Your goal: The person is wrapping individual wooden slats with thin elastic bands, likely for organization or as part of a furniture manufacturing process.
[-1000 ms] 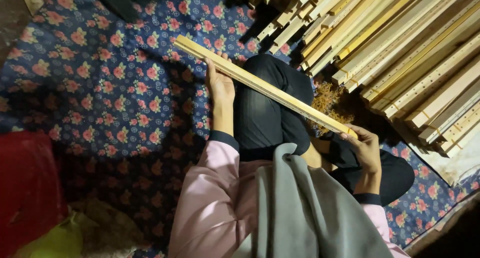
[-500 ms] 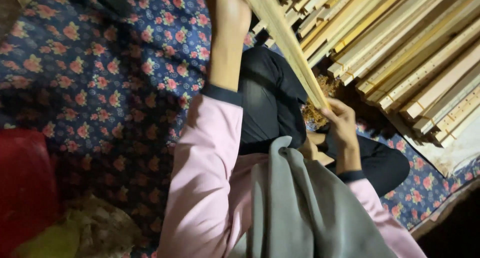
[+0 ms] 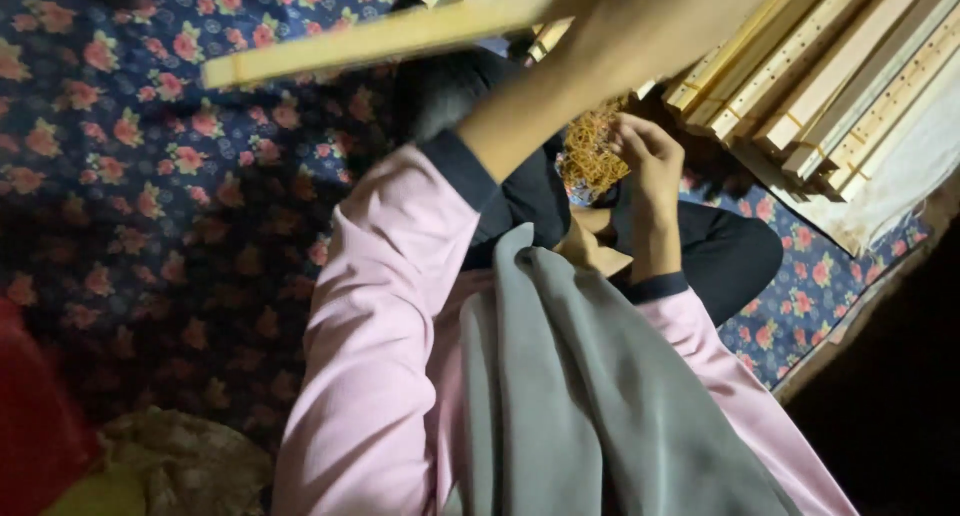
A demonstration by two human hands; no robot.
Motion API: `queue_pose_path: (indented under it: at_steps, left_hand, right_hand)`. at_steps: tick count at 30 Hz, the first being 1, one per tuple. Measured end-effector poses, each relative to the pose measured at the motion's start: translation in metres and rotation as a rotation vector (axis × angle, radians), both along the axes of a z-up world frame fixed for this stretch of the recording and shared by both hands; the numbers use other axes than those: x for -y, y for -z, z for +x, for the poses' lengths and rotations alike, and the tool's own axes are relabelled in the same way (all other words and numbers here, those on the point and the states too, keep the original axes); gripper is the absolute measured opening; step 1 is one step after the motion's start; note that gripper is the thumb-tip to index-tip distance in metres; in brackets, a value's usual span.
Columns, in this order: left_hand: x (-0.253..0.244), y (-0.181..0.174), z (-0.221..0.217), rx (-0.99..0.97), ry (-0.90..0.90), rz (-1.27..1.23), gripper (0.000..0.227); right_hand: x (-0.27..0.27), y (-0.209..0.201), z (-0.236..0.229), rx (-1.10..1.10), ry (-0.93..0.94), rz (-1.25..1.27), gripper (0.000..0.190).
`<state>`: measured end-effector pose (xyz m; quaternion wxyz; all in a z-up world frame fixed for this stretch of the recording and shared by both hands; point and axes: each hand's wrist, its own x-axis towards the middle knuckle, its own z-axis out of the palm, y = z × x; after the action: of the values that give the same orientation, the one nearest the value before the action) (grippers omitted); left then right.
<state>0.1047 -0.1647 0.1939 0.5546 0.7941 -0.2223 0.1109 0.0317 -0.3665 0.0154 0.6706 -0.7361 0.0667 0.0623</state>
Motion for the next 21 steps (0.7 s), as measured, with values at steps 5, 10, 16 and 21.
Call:
queue_pose_path:
  at_steps: [5,10,16,21]
  left_hand:
    - [0.023,0.132,-0.010,-0.199,0.047,0.345,0.027]
    - [0.008,0.176,-0.040,-0.205,0.006,0.441,0.027]
    - [0.001,0.185,-0.050,-0.229,-0.046,0.475,0.027]
    - [0.013,0.209,-0.041,-0.246,-0.062,0.450,0.031]
  right_hand:
    - [0.068,0.078,0.008,-0.105,0.269,-0.041,0.017]
    - [0.059,0.160,0.046,-0.180,0.268,-0.291,0.019]
    - [0.051,0.231,0.092,-0.117,0.250,-0.686,0.042]
    - [0.032,0.172,0.082,-0.217,0.303,-0.799,0.036]
